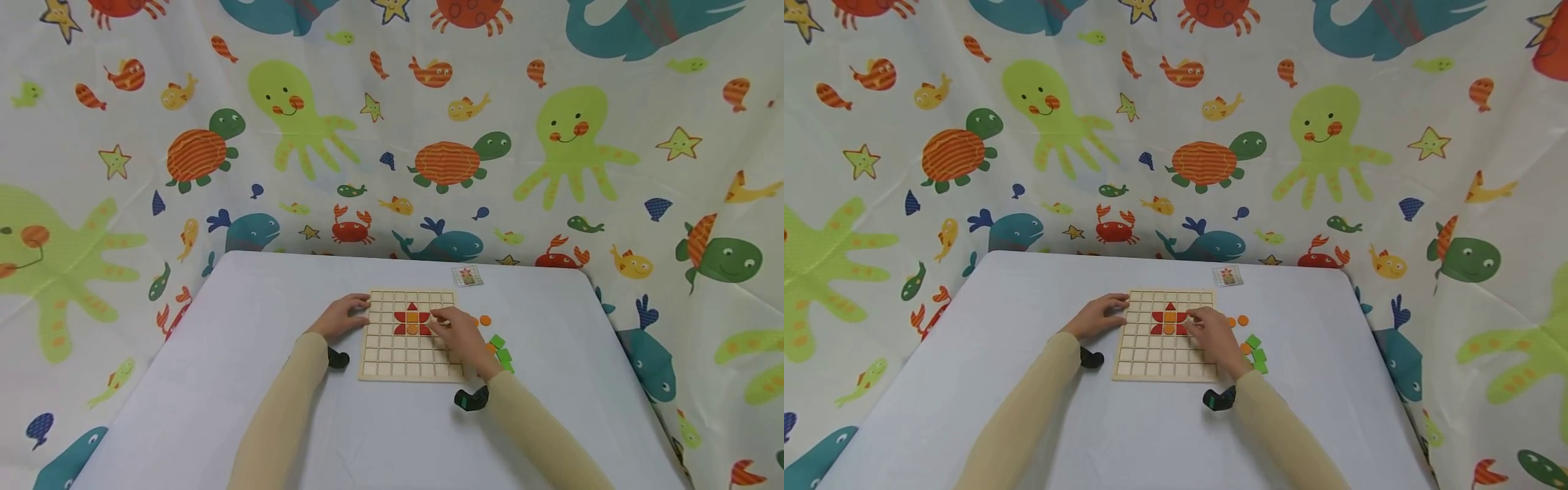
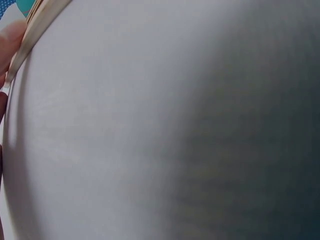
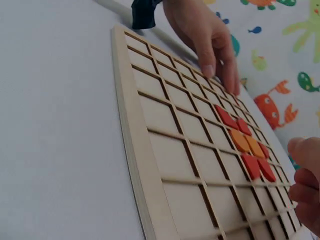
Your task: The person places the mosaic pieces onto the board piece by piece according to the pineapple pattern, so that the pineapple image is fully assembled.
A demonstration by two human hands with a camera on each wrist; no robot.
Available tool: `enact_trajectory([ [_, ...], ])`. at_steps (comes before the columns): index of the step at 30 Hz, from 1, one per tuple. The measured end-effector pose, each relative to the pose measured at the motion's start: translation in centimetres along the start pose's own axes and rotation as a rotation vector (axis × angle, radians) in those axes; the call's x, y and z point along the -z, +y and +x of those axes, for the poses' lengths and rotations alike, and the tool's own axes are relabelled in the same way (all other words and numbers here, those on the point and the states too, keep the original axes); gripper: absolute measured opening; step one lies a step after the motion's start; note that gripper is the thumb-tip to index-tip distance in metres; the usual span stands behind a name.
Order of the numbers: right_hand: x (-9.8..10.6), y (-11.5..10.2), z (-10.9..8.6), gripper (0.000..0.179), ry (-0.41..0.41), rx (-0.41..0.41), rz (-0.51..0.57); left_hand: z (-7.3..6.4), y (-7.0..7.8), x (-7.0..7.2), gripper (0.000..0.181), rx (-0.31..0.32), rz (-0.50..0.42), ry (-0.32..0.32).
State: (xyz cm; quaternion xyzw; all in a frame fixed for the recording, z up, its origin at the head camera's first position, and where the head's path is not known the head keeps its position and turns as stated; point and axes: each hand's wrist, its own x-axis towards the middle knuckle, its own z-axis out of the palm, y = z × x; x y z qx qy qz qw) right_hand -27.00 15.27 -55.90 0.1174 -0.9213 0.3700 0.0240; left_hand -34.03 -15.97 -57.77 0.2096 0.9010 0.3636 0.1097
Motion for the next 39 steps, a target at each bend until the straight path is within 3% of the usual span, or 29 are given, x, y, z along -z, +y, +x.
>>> enact_trajectory([
  [6,4.3,3.5,-2.5,0.048,0.066,-0.154,-0.074,0.1,-0.2,0.0,0.049,0.003,-0.003,0.000],
  [13,7.5,7.1,-3.9,0.058,0.010,-0.280,-0.109,0.1,-0.3,0.0,0.048,0.005,0.000,0.001],
  [19,7.9,8.6,-3.8,0.060,-0.045,-0.271,-0.160,0.1,-0.1,0.1,0.049,-0.007,-0.003,0.004],
  [33,7.2,8.5,-2.3,0.051,-0.049,-0.318,-0.134,0.2,-0.2,0.0,0.049,0.017,0.001,-0.005],
  [39,7.9,8.9,-3.3,0.043,-0.093,-0.254,-0.126,0.1,0.0,0.0,0.049,0.017,0.003,-0.006],
])
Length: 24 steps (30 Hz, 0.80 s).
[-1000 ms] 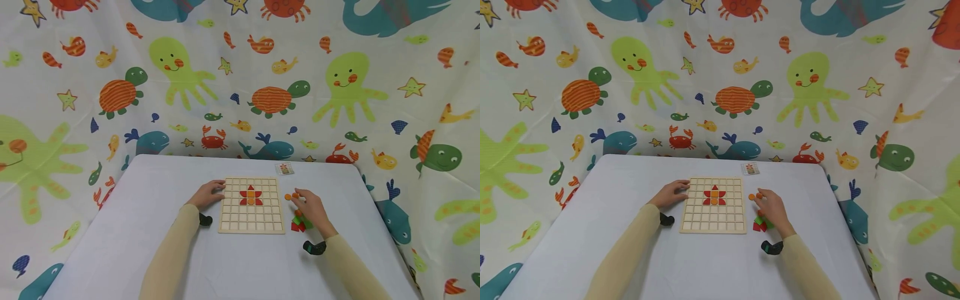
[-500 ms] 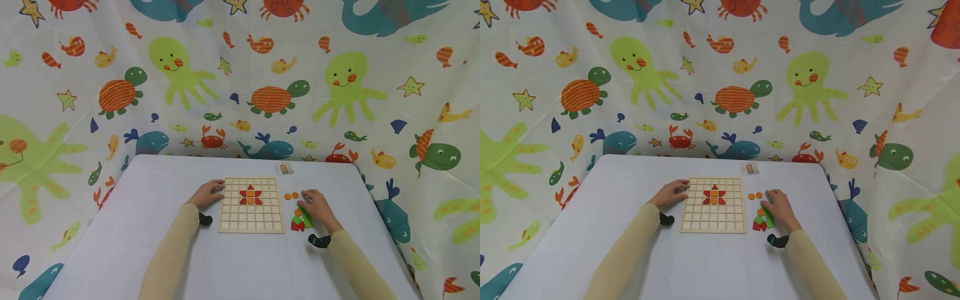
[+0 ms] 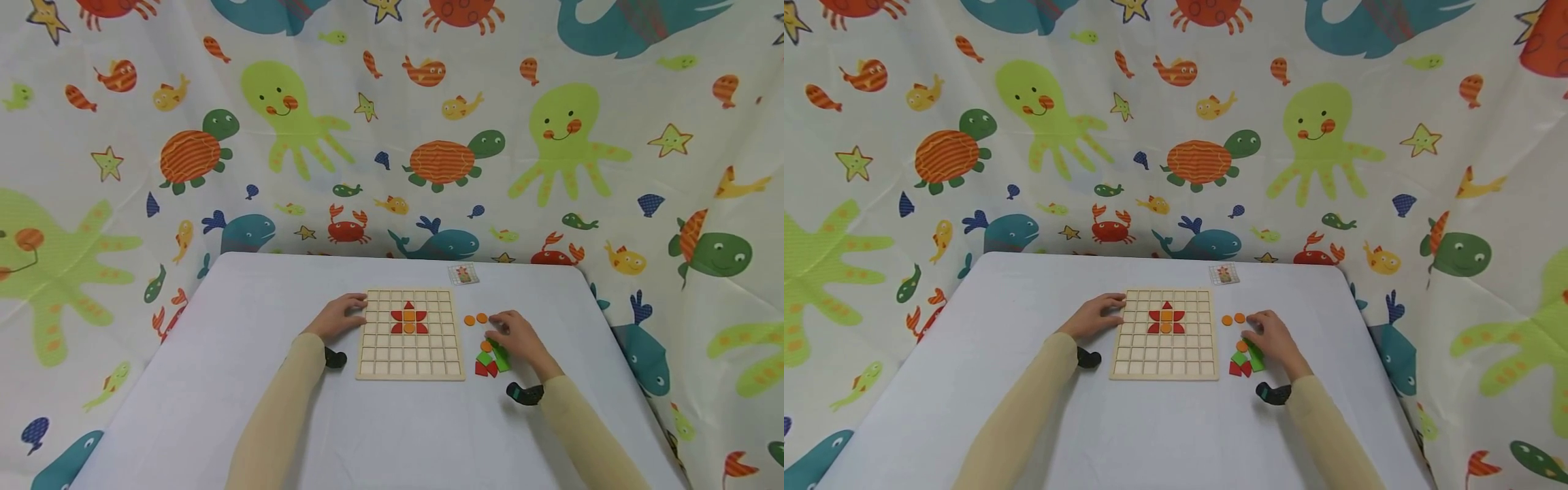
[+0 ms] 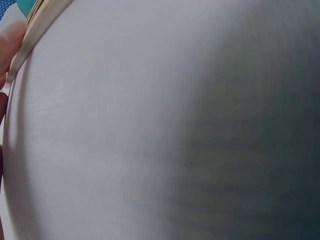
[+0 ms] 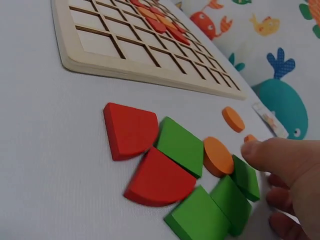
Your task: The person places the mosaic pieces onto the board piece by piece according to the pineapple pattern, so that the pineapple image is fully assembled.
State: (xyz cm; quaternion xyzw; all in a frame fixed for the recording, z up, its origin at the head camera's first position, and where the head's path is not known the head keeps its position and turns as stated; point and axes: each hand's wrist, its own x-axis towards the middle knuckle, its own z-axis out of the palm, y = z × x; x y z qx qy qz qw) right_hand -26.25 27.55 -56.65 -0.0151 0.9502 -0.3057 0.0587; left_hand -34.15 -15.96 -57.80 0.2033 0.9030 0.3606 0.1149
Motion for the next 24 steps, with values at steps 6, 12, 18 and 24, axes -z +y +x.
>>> enact_trajectory([
  [6,1.1,1.3,-1.2,0.037,-0.104,0.103,0.019,0.0,0.0,0.0,0.049,-0.004,0.000,0.003],
  [12,1.1,2.0,-1.1,0.028,-0.088,0.185,0.019,-0.1,0.3,0.2,0.049,0.007,-0.010,0.009],
  [18,0.7,1.5,-0.6,0.026,0.000,0.076,-0.001,-0.1,0.3,0.0,0.049,0.011,-0.004,0.005],
  [24,0.6,1.3,-0.4,0.026,0.088,-0.037,-0.013,-0.1,0.4,0.1,0.049,0.000,0.002,0.005],
])
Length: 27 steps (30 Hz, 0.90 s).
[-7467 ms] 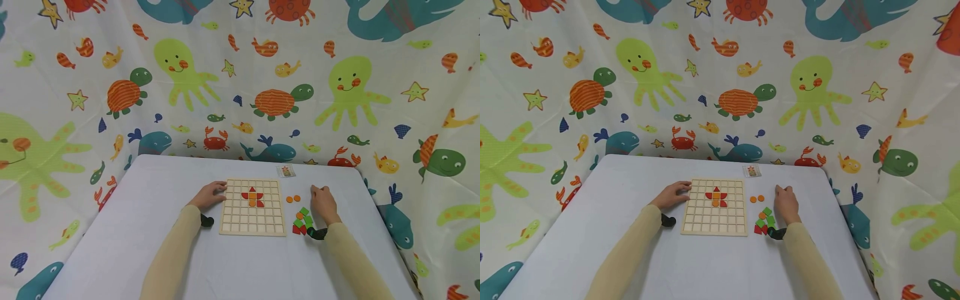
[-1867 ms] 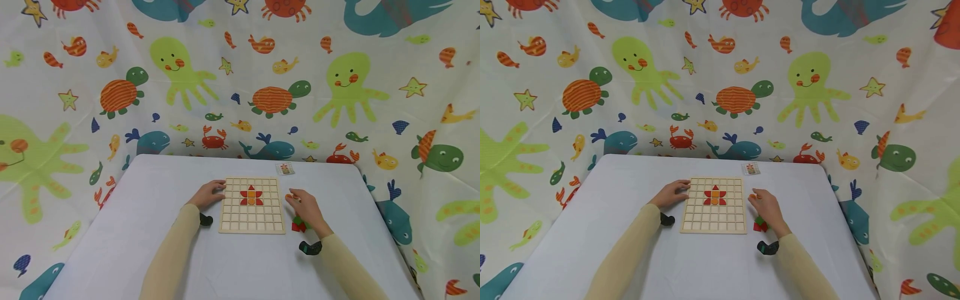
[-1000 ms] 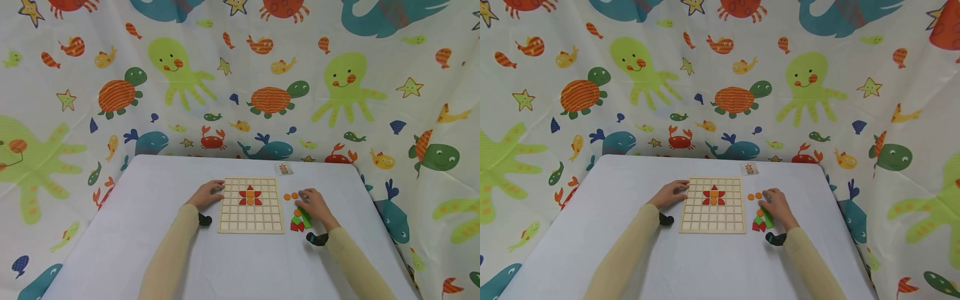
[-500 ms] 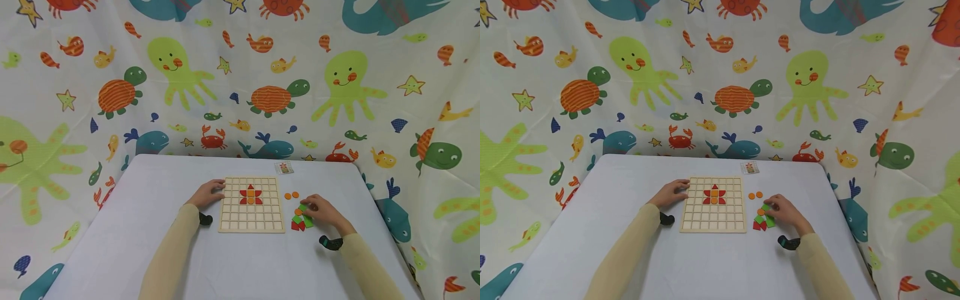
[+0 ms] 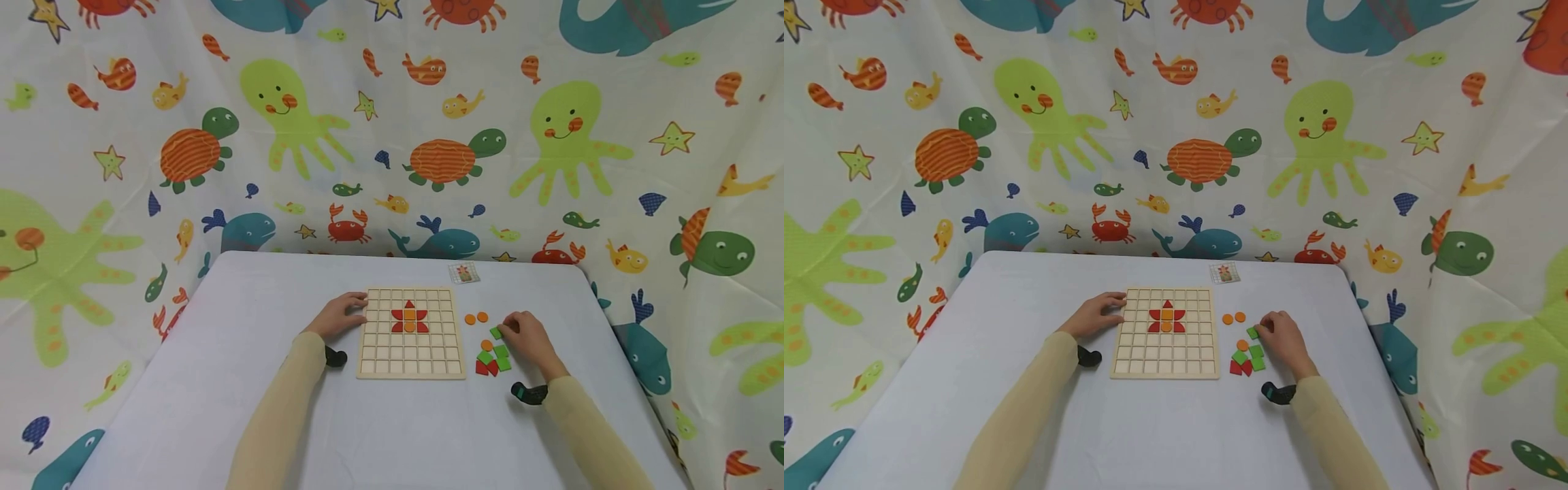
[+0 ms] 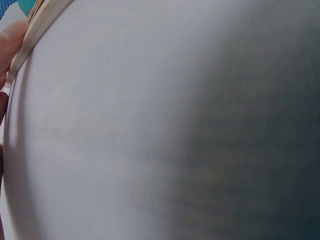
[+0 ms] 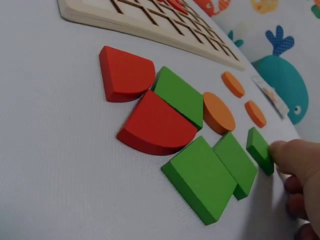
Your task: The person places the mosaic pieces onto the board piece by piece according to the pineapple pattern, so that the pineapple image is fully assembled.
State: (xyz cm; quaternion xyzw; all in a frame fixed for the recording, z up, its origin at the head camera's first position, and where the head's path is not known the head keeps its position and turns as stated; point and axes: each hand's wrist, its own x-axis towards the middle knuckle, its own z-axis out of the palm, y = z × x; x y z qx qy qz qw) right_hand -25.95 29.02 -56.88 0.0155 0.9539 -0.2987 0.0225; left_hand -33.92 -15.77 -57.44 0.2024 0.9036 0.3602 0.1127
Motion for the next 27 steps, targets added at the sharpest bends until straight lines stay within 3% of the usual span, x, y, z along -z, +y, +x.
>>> enact_trajectory([
  [7,0.1,1.3,0.1,0.040,-0.065,0.116,-0.029,0.1,0.0,0.0,0.049,-0.005,0.007,0.001],
  [14,-0.2,1.0,-0.1,0.044,0.013,0.107,-0.037,0.2,0.1,0.1,0.049,0.013,0.004,-0.008],
  [18,0.1,1.0,0.0,0.052,-0.002,0.154,-0.030,0.1,0.3,0.2,0.049,0.014,0.004,-0.009],
  [23,0.2,1.5,0.1,0.040,-0.012,0.240,-0.015,0.0,0.2,0.2,0.049,0.006,0.009,-0.003],
  [27,0.0,1.6,0.1,0.034,0.000,0.245,-0.001,0.0,0.1,0.1,0.049,0.003,0.008,-0.003],
])
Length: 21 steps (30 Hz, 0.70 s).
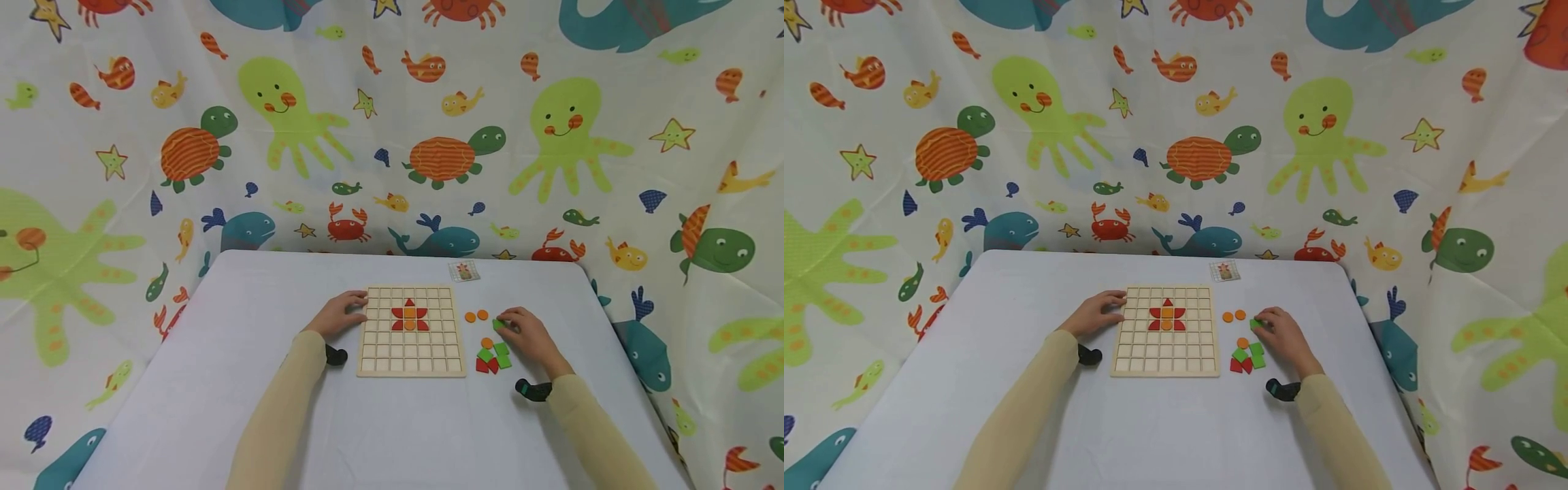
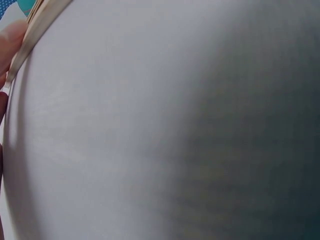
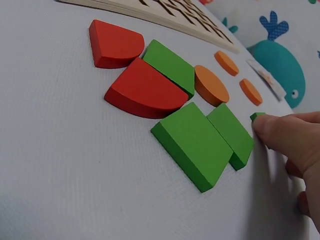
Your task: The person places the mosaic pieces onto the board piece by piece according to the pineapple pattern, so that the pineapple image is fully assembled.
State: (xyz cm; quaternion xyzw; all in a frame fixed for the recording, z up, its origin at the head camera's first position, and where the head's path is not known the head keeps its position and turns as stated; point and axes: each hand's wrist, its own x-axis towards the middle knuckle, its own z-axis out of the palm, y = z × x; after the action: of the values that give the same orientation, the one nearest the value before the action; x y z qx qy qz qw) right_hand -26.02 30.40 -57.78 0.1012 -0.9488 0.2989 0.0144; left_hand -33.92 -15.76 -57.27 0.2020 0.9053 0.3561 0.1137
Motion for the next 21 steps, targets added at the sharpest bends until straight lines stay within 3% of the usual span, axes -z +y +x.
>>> enact_trajectory([
  [13,-0.1,-0.7,-0.1,0.031,0.053,-0.063,0.007,0.2,-0.2,-0.1,0.048,0.003,0.002,0.004],
  [18,-0.1,-2.5,0.2,0.036,0.097,-0.121,0.069,0.2,-0.3,-0.1,0.048,0.001,-0.006,0.007],
  [21,-0.6,-4.4,0.9,0.035,0.094,-0.097,0.107,0.2,-0.3,0.0,0.048,-0.004,-0.007,0.003],
])
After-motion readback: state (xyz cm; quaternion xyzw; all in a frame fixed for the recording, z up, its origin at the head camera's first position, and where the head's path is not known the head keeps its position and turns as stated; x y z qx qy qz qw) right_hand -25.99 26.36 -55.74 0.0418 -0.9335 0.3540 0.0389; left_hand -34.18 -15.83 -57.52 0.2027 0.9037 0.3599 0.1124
